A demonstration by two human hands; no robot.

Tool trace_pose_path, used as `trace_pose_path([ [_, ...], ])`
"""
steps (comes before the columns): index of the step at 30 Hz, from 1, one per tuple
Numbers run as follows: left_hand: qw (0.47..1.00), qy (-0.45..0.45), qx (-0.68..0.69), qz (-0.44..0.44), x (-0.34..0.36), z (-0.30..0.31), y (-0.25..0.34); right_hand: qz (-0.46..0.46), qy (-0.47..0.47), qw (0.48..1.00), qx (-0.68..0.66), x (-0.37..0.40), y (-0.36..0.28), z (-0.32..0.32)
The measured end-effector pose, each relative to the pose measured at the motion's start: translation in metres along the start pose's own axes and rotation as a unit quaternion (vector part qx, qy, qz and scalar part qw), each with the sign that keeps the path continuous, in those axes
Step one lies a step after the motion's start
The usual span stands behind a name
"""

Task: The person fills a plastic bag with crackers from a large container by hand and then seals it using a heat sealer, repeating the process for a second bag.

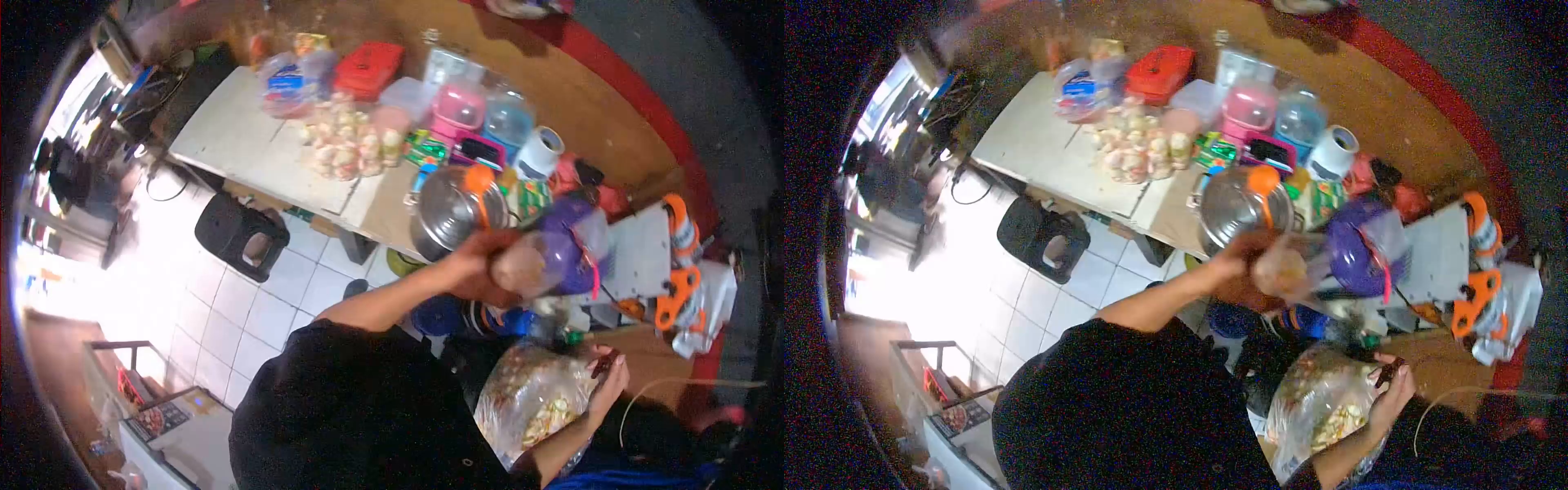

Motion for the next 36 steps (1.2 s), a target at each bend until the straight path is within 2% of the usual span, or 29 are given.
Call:
trace_pose_path([
  [1, 0.98, -0.012, -0.12, -0.155, 0.024, 0.014, 0.047, 0.008, -0.003, 1.0, -0.01, -0.009, 0.001, -0.019],
  [2, 0.907, 0.113, -0.397, -0.086, 0.048, 0.023, 0.09, -0.004, -0.033, 0.999, -0.018, -0.018, 0.013, -0.04],
  [3, 0.846, 0.197, -0.482, -0.11, 0.074, 0.054, 0.118, -0.035, -0.054, 0.997, -0.046, -0.025, 0.008, -0.066],
  [4, 0.782, 0.237, -0.558, -0.143, 0.099, 0.074, 0.148, -0.043, -0.049, 0.996, -0.053, -0.032, 0.012, -0.088],
  [6, 0.722, 0.295, -0.595, -0.192, 0.153, 0.114, 0.192, -0.077, -0.025, 0.994, -0.074, -0.044, 0.027, -0.136],
  [8, 0.707, 0.4, -0.558, -0.173, 0.211, 0.185, 0.214, -0.123, -0.058, 0.988, -0.067, -0.048, 0.042, -0.18],
  [10, 0.638, 0.486, -0.572, -0.169, 0.266, 0.246, 0.236, -0.155, -0.08, 0.983, -0.058, -0.044, 0.051, -0.217],
  [11, 0.642, 0.487, -0.568, -0.168, 0.285, 0.273, 0.242, -0.158, -0.089, 0.982, -0.048, -0.041, 0.056, -0.228],
  [13, 0.588, 0.585, -0.546, -0.121, 0.32, 0.319, 0.26, -0.19, -0.094, 0.976, -0.054, -0.033, 0.056, -0.249],
  [17, 0.613, 0.59, -0.518, -0.083, 0.313, 0.388, 0.286, -0.218, -0.08, 0.972, -0.023, -0.026, 0.043, -0.273],
  [19, 0.612, 0.451, -0.634, -0.144, 0.285, 0.402, 0.298, -0.281, -0.099, 0.954, -0.021, -0.025, 0.039, -0.28],
  [23, 0.643, 0.436, -0.619, -0.118, 0.279, 0.418, 0.301, -0.259, -0.077, 0.963, -0.025, -0.035, 0.027, -0.285],
  [25, 0.626, 0.454, -0.614, -0.158, 0.293, 0.418, 0.297, -0.251, -0.06, 0.966, -0.022, -0.039, 0.037, -0.281],
  [29, 0.496, 0.524, -0.68, -0.128, 0.313, 0.412, 0.28, -0.236, -0.072, 0.968, -0.042, -0.054, 0.026, -0.288],
  [30, 0.53, 0.53, -0.644, -0.152, 0.323, 0.428, 0.268, -0.259, -0.075, 0.962, 0.044, -0.058, 0.021, -0.286],
  [31, 0.555, 0.585, -0.58, -0.115, 0.329, 0.441, 0.258, -0.253, -0.06, 0.965, 0.031, -0.061, 0.015, -0.289],
  [32, 0.656, 0.558, -0.477, -0.175, 0.328, 0.466, 0.244, -0.229, -0.071, 0.969, 0.06, -0.066, 0.015, -0.29],
  [33, 0.599, 0.565, -0.546, -0.153, 0.327, 0.468, 0.247, -0.222, -0.087, 0.964, 0.12, -0.07, 0.007, -0.29],
  [35, 0.579, 0.561, -0.577, -0.133, 0.321, 0.474, 0.252, -0.192, -0.104, 0.976, 0.018, -0.07, 0.03, -0.291],
  [36, 0.586, 0.551, -0.575, -0.152, 0.32, 0.477, 0.253, -0.203, -0.08, 0.974, -0.053, -0.068, 0.049, -0.291],
])
Point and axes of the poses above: each hand's wrist, its own x-axis away from the middle knuckle, its own z-axis out of the back of the hand, y = z × x, the point moved 8 cm from there along -x, towards the middle knuckle, and after that the axes turned 10 degrees about -y, right-handed, at the moved point
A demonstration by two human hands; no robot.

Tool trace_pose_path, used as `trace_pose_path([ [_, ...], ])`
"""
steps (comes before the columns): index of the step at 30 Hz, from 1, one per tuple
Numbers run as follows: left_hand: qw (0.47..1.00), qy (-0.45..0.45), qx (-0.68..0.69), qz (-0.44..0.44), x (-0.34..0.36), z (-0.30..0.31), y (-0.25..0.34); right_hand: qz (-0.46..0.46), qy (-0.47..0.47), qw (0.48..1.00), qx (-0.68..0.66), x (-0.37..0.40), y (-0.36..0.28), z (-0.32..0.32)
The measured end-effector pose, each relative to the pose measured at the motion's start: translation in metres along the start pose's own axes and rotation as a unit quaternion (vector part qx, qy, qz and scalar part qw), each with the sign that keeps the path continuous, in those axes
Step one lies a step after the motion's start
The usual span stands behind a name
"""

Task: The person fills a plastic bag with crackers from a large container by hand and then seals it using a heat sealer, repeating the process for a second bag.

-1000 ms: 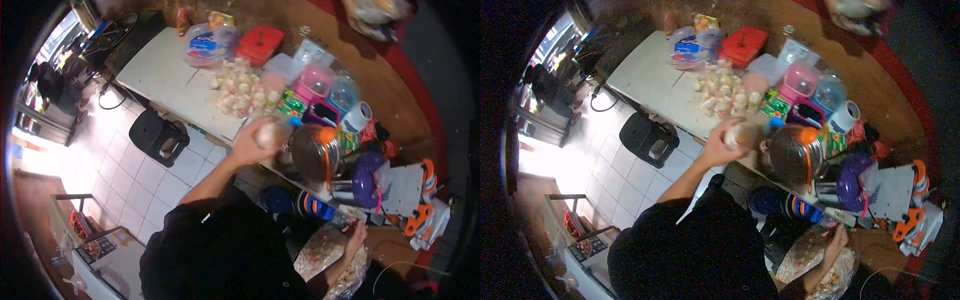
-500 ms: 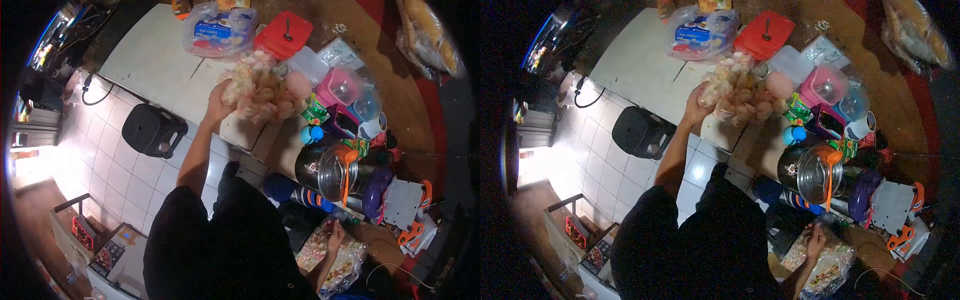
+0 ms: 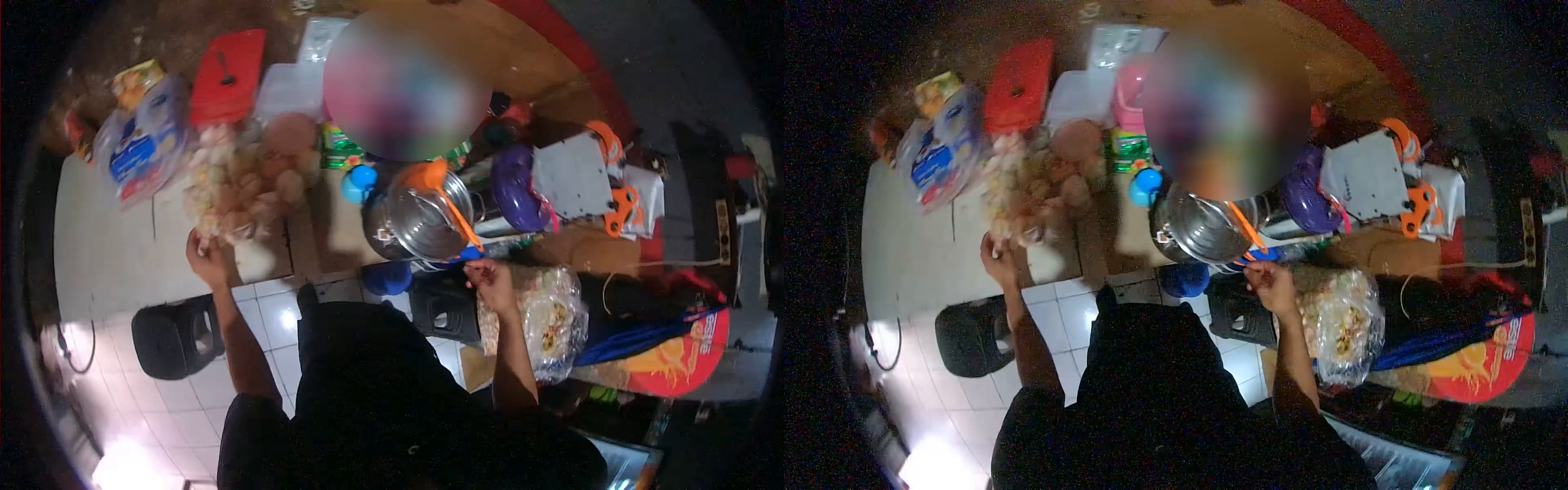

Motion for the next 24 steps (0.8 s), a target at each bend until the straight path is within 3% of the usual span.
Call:
trace_pose_path([
  [1, 1.0, 0.005, 0.013, -0.014, 0.0, 0.002, 0.007, -0.002, 0.011, 1.0, -0.004, 0.002, -0.006, 0.001],
  [3, 1.0, 0.01, -0.012, 0.014, 0.003, 0.01, 0.008, 0.055, 0.057, 0.985, 0.155, 0.004, -0.034, 0.011],
  [4, 0.999, 0.021, -0.029, 0.015, 0.003, 0.016, 0.001, 0.049, 0.077, 0.993, 0.076, 0.003, -0.024, 0.022],
  [6, 0.997, 0.047, -0.053, 0.003, 0.008, 0.033, 0.001, 0.031, 0.131, 0.985, 0.105, -0.001, 0.0, 0.063],
  [7, 0.997, 0.064, -0.039, 0.009, 0.015, 0.039, 0.015, 0.015, 0.168, 0.976, 0.134, -0.002, 0.008, 0.085],
  [8, 0.997, 0.056, -0.061, 0.01, 0.02, 0.044, 0.033, 0.078, 0.245, 0.947, 0.192, 0.001, -0.013, 0.102],
  [10, 0.993, 0.081, -0.081, -0.019, 0.032, 0.047, 0.069, 0.134, 0.311, 0.916, 0.215, -0.009, -0.028, 0.148],
  [11, 0.991, 0.089, -0.097, -0.008, 0.038, 0.045, 0.091, 0.15, 0.309, 0.91, 0.232, -0.016, -0.044, 0.168],
  [12, 0.991, 0.089, -0.095, -0.012, 0.043, 0.041, 0.108, 0.139, 0.379, 0.884, 0.236, -0.015, -0.058, 0.19],
  [16, 0.994, 0.088, -0.046, -0.046, 0.073, 0.014, 0.178, 0.18, 0.402, 0.849, 0.292, -0.042, -0.077, 0.254],
  [18, 0.993, 0.089, -0.002, -0.082, 0.089, -0.011, 0.219, 0.11, 0.299, 0.879, 0.355, -0.07, -0.07, 0.26],
  [19, 0.99, 0.065, -0.018, -0.124, 0.097, -0.027, 0.244, 0.121, 0.295, 0.88, 0.351, -0.071, -0.075, 0.264],
  [21, 0.991, 0.05, 0.012, -0.121, 0.122, -0.069, 0.291, 0.111, 0.23, 0.873, 0.415, -0.073, -0.068, 0.256],
  [24, 0.97, -0.065, 0.046, -0.231, 0.166, -0.153, 0.389, 0.15, 0.187, 0.878, 0.415, -0.08, -0.055, 0.268],
])
Point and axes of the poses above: each hand's wrist, its own x-axis away from the middle knuckle, its own z-axis out of the back of the hand, y = z × x, the point moved 8 cm from there along -x, towards the middle knuckle, and after that the axes turned 10 degrees about -y, right-handed, at the moved point
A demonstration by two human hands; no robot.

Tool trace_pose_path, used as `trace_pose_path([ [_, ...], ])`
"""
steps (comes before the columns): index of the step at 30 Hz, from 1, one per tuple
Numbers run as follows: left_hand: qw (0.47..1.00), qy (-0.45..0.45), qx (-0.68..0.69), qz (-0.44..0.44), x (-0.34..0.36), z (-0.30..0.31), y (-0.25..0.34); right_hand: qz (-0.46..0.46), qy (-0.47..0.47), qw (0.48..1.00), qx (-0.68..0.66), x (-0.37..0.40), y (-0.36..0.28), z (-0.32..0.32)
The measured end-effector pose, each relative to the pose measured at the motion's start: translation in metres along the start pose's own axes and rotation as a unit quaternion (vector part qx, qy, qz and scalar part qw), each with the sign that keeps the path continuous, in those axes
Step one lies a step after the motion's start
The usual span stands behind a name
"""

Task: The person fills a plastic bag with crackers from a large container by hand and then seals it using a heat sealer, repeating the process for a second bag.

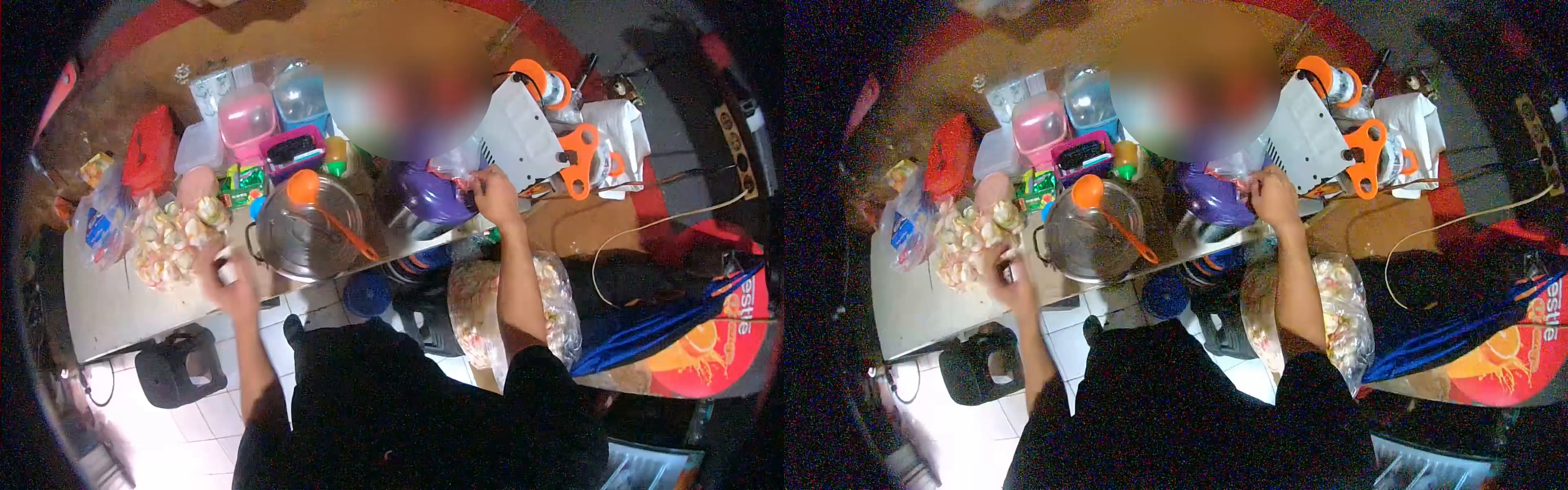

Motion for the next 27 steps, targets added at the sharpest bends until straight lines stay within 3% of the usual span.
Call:
trace_pose_path([
  [3, 0.983, -0.146, 0.044, -0.099, -0.003, -0.115, 0.086, 0.054, 0.035, 0.998, -0.025, -0.002, 0.008, 0.006],
  [4, 0.956, -0.225, 0.097, -0.16, -0.01, -0.144, 0.137, 0.043, 0.002, 0.993, -0.112, -0.006, 0.019, -0.001],
  [5, 0.934, -0.256, 0.118, -0.218, -0.001, -0.2, 0.122, 0.033, -0.031, 0.979, -0.197, -0.01, 0.03, -0.008],
  [6, 0.914, -0.325, 0.205, -0.131, 0.003, -0.256, 0.115, 0.038, -0.045, 0.969, -0.24, -0.015, 0.043, -0.016],
  [8, 0.823, -0.331, 0.458, 0.059, 0.01, -0.317, 0.148, 0.043, -0.079, 0.967, -0.24, -0.01, 0.029, 0.003],
  [9, 0.825, -0.33, 0.455, 0.054, 0.007, -0.332, 0.147, 0.043, -0.115, 0.964, -0.236, -0.009, 0.025, 0.008],
  [10, 0.893, -0.339, 0.288, -0.071, 0.005, -0.342, 0.158, 0.068, -0.155, 0.932, -0.319, -0.012, 0.032, 0.0],
  [11, 0.917, -0.332, 0.106, -0.192, 0.009, -0.356, 0.167, 0.07, -0.151, 0.932, -0.323, -0.014, 0.045, -0.003],
  [12, 0.897, -0.39, 0.019, -0.206, 0.011, -0.369, 0.172, 0.097, -0.135, 0.914, -0.369, -0.008, 0.039, 0.008],
  [13, 0.894, -0.395, 0.016, -0.211, 0.01, -0.377, 0.168, 0.121, -0.119, 0.894, -0.415, -0.002, 0.038, 0.016],
  [14, 0.891, -0.395, -0.023, -0.224, 0.009, -0.386, 0.162, 0.144, -0.091, 0.908, -0.383, -0.01, 0.057, 0.003],
  [17, 0.886, -0.38, -0.08, -0.254, 0.007, -0.393, 0.167, 0.053, -0.09, 0.877, -0.47, 0.009, 0.057, 0.031],
  [19, 0.881, -0.38, -0.174, -0.222, 0.001, -0.404, 0.158, 0.062, -0.066, 0.88, -0.466, 0.019, 0.062, 0.044],
  [21, 0.877, -0.384, -0.181, -0.226, -0.002, -0.41, 0.159, 0.214, 0.115, 0.696, -0.676, 0.045, 0.061, 0.091],
  [22, 0.878, -0.383, -0.204, -0.2, -0.008, -0.413, 0.153, 0.147, 0.1, 0.66, -0.73, 0.047, 0.067, 0.099],
  [23, 0.879, -0.383, -0.224, -0.174, -0.011, -0.415, 0.147, 0.071, 0.183, 0.704, -0.683, 0.057, 0.074, 0.114],
  [25, 0.894, -0.363, -0.178, -0.194, -0.02, -0.408, 0.156, 0.048, 0.269, 0.696, -0.664, 0.074, 0.076, 0.134],
  [27, 0.957, -0.2, 0.039, -0.205, -0.044, -0.355, 0.188, 0.011, 0.285, 0.725, -0.627, 0.093, 0.069, 0.137],
])
Point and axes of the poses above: each hand's wrist, its own x-axis away from the middle knuckle, its own z-axis out of the back of the hand, y = z × x, the point moved 8 cm from there along -x, towards the middle knuckle, and after that the axes turned 10 degrees about -y, right-handed, at the moved point
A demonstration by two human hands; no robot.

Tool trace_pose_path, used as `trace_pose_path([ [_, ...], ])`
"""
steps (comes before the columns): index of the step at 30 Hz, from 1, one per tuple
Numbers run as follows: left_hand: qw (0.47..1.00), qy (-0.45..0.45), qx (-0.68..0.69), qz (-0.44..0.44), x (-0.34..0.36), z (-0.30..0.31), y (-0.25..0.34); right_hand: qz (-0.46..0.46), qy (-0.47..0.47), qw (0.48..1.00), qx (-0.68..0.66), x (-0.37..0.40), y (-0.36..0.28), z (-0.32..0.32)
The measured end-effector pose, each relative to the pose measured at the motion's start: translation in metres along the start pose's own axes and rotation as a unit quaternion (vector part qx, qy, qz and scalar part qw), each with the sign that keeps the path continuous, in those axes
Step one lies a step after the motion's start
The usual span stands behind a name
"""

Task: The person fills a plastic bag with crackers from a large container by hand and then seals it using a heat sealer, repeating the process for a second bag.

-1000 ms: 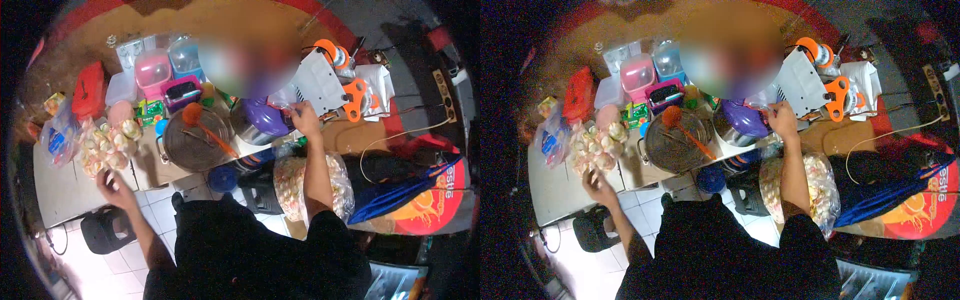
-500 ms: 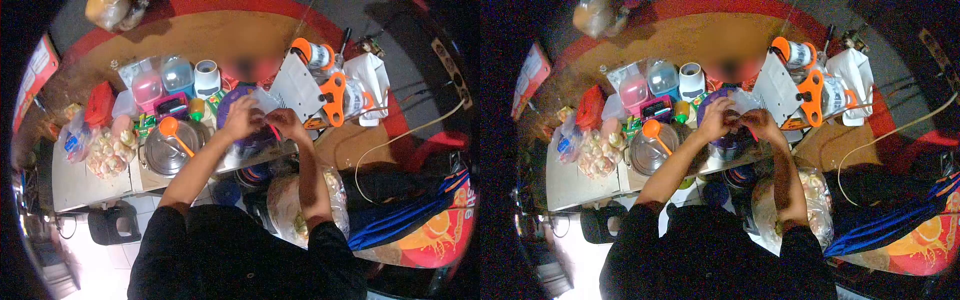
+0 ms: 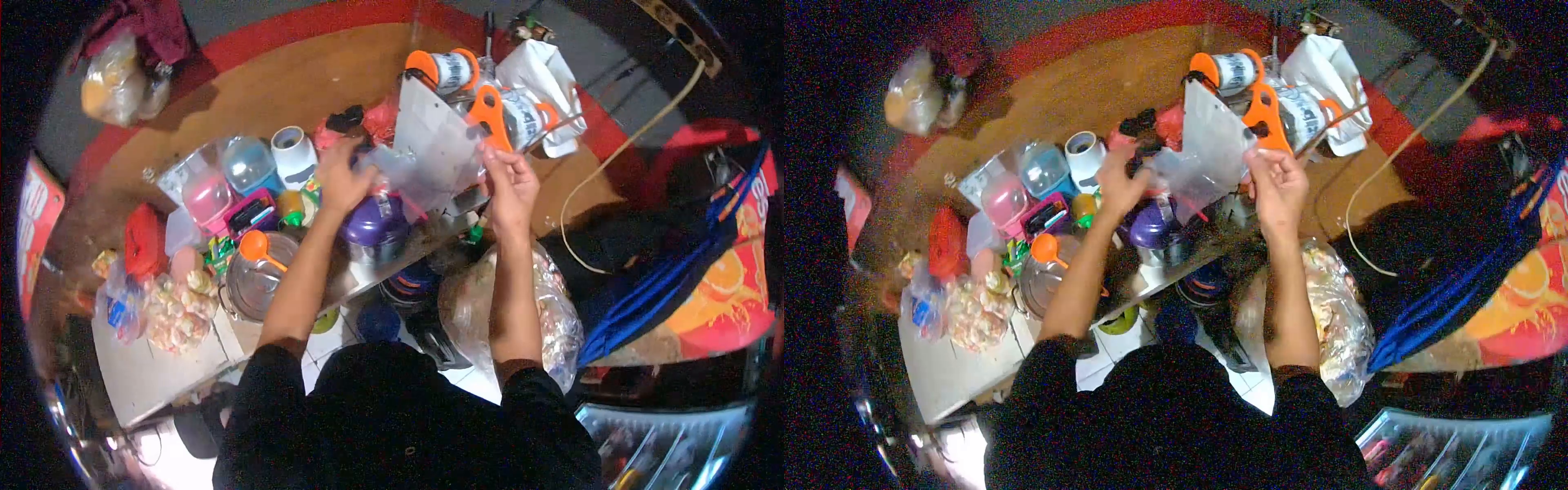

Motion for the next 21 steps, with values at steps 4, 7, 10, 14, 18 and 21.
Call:
trace_pose_path([
  [4, 0.973, -0.04, 0.218, 0.06, 0.013, 0.052, 0.049, 0.016, 0.003, 0.998, 0.059, 0.047, 0.004, -0.021],
  [7, 0.851, -0.191, 0.48, 0.095, 0.043, 0.024, 0.075, -0.007, -0.027, 0.996, 0.084, 0.085, 0.017, -0.056],
  [10, 0.893, -0.287, 0.348, 0.014, 0.063, 0.019, 0.084, -0.018, -0.009, 0.998, 0.065, 0.121, 0.031, -0.071],
  [14, 0.937, -0.269, 0.215, -0.057, 0.111, 0.007, 0.069, 0.001, 0.165, 0.981, 0.102, 0.177, 0.044, -0.054],
  [18, 0.974, -0.184, 0.131, 0.009, 0.14, 0.026, 0.069, -0.056, 0.078, 0.955, 0.282, 0.234, 0.049, -0.071],
  [21, 0.955, -0.233, 0.183, 0.006, 0.16, 0.031, 0.072, -0.086, 0.035, 0.955, 0.28, 0.264, 0.052, -0.066],
])
Point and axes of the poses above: each hand's wrist, its own x-axis away from the middle knuckle, its own z-axis out of the back of the hand, y = z × x, the point moved 8 cm from there along -x, towards the middle knuckle, and after that the axes turned 10 degrees about -y, right-handed, at the moved point
